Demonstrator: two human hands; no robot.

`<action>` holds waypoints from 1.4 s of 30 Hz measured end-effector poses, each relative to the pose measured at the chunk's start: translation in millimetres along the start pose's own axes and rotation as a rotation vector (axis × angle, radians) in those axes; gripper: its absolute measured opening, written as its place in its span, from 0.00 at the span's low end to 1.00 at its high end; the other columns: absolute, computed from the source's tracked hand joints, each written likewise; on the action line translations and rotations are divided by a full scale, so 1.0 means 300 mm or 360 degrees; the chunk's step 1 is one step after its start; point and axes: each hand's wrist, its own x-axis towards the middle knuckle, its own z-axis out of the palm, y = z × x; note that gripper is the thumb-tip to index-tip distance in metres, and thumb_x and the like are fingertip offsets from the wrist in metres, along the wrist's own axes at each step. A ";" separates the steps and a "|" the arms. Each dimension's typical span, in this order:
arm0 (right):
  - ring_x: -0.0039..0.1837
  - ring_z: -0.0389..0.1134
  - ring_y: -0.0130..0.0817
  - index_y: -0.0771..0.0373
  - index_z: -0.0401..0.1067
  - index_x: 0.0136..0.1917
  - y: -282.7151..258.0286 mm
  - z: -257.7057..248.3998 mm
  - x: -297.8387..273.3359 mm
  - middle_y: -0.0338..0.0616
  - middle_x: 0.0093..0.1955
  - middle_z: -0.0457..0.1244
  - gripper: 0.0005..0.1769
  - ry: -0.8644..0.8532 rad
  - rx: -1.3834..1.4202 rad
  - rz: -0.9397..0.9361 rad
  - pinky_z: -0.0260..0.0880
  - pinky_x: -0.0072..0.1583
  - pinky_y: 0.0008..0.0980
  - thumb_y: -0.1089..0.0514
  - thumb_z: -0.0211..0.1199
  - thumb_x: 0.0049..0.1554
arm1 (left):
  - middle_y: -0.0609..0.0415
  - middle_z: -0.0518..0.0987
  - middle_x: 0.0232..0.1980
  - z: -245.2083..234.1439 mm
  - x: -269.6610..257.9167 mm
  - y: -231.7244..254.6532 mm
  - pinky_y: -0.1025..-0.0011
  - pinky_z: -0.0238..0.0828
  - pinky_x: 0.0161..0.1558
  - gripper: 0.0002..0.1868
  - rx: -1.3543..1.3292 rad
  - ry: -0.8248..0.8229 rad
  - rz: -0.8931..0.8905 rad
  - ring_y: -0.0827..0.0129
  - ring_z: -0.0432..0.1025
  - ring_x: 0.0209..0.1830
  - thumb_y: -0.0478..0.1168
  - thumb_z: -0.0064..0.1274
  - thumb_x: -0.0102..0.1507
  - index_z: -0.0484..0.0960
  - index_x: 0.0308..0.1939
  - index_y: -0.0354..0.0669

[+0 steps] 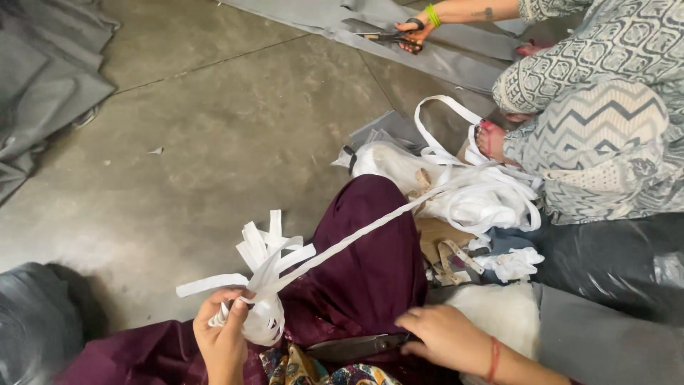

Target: The recorder is seen cutting long white fabric strips from a bundle and sorting them while sitting on the floor.

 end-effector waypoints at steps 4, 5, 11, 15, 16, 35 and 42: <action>0.55 0.71 0.45 0.61 0.75 0.56 -0.116 -0.040 0.151 0.45 0.57 0.69 0.21 0.0755 0.0161 -0.0466 0.71 0.55 0.41 0.47 0.70 0.56 | 0.46 0.83 0.44 0.037 -0.031 -0.002 0.75 0.70 0.51 0.05 0.0103 -0.0073 0.0036 0.69 0.77 0.45 0.27 0.56 0.65 0.80 0.45 0.33; 0.58 0.72 0.43 0.60 0.76 0.55 -0.158 -0.050 0.201 0.44 0.59 0.69 0.19 0.0927 0.0267 -0.0634 0.72 0.58 0.38 0.46 0.70 0.57 | 0.46 0.83 0.43 0.045 -0.040 0.001 0.74 0.71 0.51 0.05 0.0170 -0.0100 0.0056 0.69 0.78 0.45 0.27 0.56 0.65 0.80 0.44 0.32; 0.72 0.64 0.47 0.58 0.73 0.62 -0.323 -0.119 0.332 0.44 0.69 0.64 0.24 0.1133 0.0321 -0.0945 0.64 0.70 0.46 0.45 0.69 0.58 | 0.45 0.83 0.43 0.004 -0.088 0.020 0.73 0.72 0.52 0.05 0.0245 -0.0147 0.0098 0.67 0.78 0.44 0.26 0.56 0.64 0.80 0.44 0.31; 0.77 0.58 0.53 0.59 0.71 0.68 -0.223 -0.142 0.363 0.49 0.74 0.59 0.32 0.1172 0.0236 -0.0882 0.58 0.74 0.51 0.42 0.70 0.55 | 0.44 0.83 0.43 -0.070 -0.101 -0.025 0.69 0.71 0.53 0.05 0.0149 -0.0141 0.0126 0.65 0.79 0.43 0.25 0.56 0.62 0.80 0.41 0.31; 0.79 0.56 0.54 0.61 0.69 0.70 -0.176 -0.153 0.361 0.50 0.76 0.58 0.36 0.1301 0.0239 -0.0787 0.54 0.76 0.51 0.42 0.71 0.54 | 0.43 0.83 0.40 -0.072 -0.090 -0.026 0.66 0.62 0.63 0.05 0.0093 -0.0139 0.0194 0.64 0.78 0.43 0.24 0.56 0.62 0.80 0.41 0.32; 0.67 0.59 0.29 0.53 0.57 0.75 1.326 -0.163 0.079 0.31 0.74 0.54 0.29 0.2410 0.2322 -0.0294 0.63 0.72 0.48 0.71 0.61 0.66 | 0.42 0.83 0.37 -0.063 -0.038 -0.037 0.59 0.38 0.87 0.05 0.0039 -0.0095 0.0216 0.66 0.77 0.48 0.26 0.58 0.64 0.80 0.42 0.33; 0.67 0.63 0.27 0.56 0.58 0.81 1.255 -0.248 0.070 0.29 0.81 0.54 0.35 0.2234 0.2509 -0.0159 0.66 0.69 0.45 0.71 0.55 0.62 | 0.41 0.83 0.40 -0.062 -0.043 -0.016 0.59 0.46 0.83 0.06 -0.0041 -0.0113 0.0210 0.63 0.77 0.48 0.26 0.58 0.64 0.80 0.44 0.34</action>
